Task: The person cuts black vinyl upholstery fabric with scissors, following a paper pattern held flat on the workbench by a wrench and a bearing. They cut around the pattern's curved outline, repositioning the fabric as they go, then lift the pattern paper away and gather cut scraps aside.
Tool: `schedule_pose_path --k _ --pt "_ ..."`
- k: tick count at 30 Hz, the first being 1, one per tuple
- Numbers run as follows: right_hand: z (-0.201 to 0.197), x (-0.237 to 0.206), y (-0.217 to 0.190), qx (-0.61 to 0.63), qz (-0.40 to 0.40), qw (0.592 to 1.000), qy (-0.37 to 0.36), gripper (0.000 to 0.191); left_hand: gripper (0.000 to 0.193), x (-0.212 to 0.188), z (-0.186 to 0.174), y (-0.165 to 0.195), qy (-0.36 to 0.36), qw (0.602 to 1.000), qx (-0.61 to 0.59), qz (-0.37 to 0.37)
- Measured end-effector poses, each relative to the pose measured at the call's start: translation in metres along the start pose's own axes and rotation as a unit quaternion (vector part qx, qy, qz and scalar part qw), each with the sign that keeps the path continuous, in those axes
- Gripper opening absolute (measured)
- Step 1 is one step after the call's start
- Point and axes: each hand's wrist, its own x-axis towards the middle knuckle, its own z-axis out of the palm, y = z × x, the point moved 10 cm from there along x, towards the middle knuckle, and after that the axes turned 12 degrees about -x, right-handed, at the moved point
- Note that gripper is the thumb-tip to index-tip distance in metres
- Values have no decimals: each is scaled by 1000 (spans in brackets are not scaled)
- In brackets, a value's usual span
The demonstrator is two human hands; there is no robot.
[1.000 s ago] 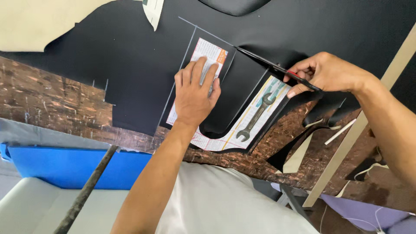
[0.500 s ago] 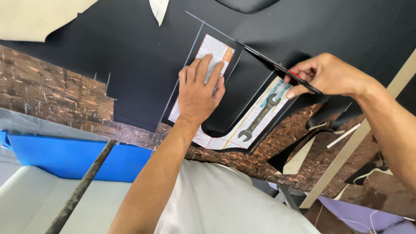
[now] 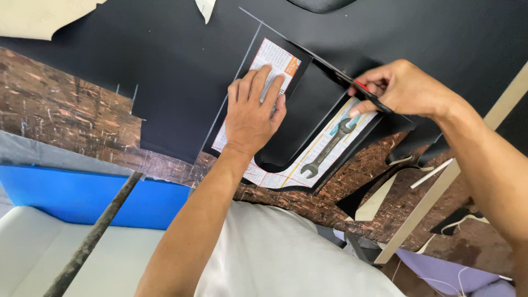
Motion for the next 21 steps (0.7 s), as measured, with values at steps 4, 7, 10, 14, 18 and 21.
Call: schedule_pose_path --k 4,7,10,14,18,21 --pt "2 7 -13 5 -3 1000 4 41 34 0 -1 1 -4 1000 1 -2" --pt "1 8 -17 14 7 1000 2 40 33 1 -2 0 -4 1000 3 -3" --pt "-1 6 -21 5 10 1000 8 40 32 0 0 0 -11 1000 2 -7" --pt "-3 13 -32 -20 -5 1000 16 41 33 1 -3 0 -3 1000 0 -2" --pt "-3 20 -47 -10 -36 999 22 39 32 3 -6 1 3 1000 -1 -1" --pt "-3 22 -43 4 -6 1000 16 40 32 4 -9 1 4 1000 -4 -3"
